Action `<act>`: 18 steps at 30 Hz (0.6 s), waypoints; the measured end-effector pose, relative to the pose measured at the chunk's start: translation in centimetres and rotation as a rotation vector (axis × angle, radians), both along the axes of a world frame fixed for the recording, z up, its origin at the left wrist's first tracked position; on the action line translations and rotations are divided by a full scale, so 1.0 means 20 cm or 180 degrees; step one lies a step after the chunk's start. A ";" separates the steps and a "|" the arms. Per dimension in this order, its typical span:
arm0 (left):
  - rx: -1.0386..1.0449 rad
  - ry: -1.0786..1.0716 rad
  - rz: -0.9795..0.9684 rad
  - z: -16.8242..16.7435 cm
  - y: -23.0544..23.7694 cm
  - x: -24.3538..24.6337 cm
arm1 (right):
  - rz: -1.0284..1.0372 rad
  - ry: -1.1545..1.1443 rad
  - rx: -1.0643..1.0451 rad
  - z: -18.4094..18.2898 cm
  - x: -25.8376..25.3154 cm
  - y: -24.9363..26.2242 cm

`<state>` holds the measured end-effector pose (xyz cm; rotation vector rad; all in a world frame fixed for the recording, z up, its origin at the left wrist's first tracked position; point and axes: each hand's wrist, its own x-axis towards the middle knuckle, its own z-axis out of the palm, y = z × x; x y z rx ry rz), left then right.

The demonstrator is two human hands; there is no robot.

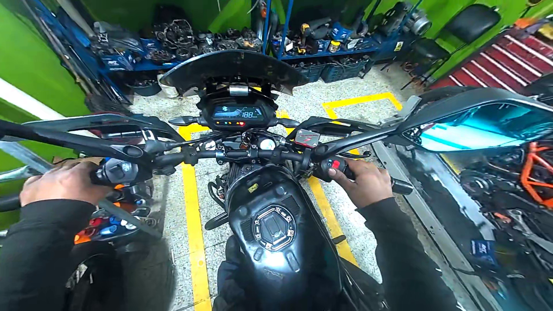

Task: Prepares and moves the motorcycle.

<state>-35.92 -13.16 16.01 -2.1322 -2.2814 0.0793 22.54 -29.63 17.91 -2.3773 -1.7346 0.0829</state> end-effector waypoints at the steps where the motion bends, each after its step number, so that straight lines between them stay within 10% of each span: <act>1: 0.0022 -0.0015 -0.0026 -0.03 0.01 -0.03 | -0.0014 0.0000 -0.0005 0.00 0.00 0.00; 12: 0.0089 -0.0106 -0.0026 -0.04 0.02 -0.04 | 0.0129 0.0170 0.0038 0.00 0.01 0.00; 18: -0.0152 0.0072 0.0147 0.07 -0.02 0.05 | 0.0255 0.0861 -0.1310 0.15 0.11 0.13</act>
